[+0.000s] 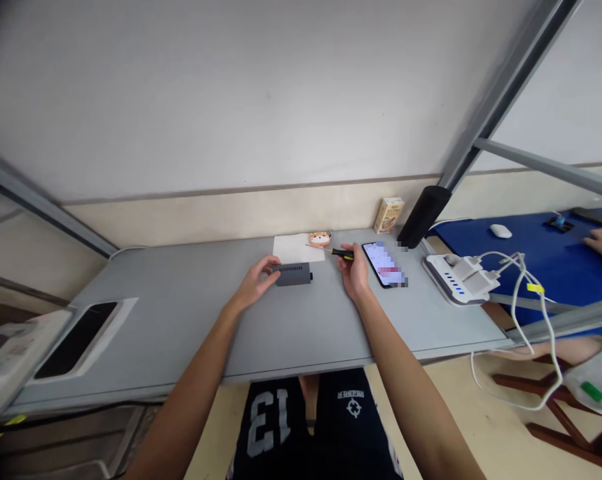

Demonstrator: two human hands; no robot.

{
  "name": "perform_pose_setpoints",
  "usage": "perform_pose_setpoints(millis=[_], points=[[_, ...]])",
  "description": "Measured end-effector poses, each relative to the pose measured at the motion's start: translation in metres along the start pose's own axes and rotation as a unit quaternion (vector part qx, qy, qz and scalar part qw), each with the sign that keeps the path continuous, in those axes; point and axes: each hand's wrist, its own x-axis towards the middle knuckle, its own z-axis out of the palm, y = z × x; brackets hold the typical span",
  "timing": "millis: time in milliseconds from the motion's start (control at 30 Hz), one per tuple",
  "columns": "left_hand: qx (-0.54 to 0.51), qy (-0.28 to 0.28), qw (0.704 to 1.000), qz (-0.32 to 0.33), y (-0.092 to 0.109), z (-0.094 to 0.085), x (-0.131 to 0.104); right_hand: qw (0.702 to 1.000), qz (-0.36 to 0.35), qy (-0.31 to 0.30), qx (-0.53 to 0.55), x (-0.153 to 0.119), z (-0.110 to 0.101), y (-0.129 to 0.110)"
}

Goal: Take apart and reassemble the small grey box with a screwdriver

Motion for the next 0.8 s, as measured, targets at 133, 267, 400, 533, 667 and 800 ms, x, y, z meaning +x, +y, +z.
perform_pose_setpoints(millis=[133, 267, 400, 533, 667, 800], points=[[-0.056, -0.036, 0.996, -0.051, -0.009, -0.006, -0.002, 0.996, -0.053, -0.011, -0.073, -0.025, -0.007, 0.004], [-0.065, -0.009, 0.996, -0.065, -0.017, -0.005, 0.000, 0.979, -0.128, 0.021, -0.154, -0.035, -0.008, 0.007], [-0.037, -0.002, 0.997, -0.070, -0.025, 0.001, 0.002, 0.981, -0.122, 0.056, -0.139, -0.045, -0.013, 0.006], [0.024, 0.006, 0.997, -0.076, -0.028, 0.009, 0.003, 0.959, -0.147, 0.094, -0.225, -0.066, -0.020, 0.002], [0.088, 0.028, 0.994, -0.057, -0.028, 0.016, 0.005, 0.937, -0.167, 0.123, -0.282, -0.085, -0.024, -0.002], [0.101, 0.028, 0.993, -0.055, -0.026, 0.018, 0.006, 0.935, -0.150, 0.045, -0.318, -0.092, -0.022, -0.005]])
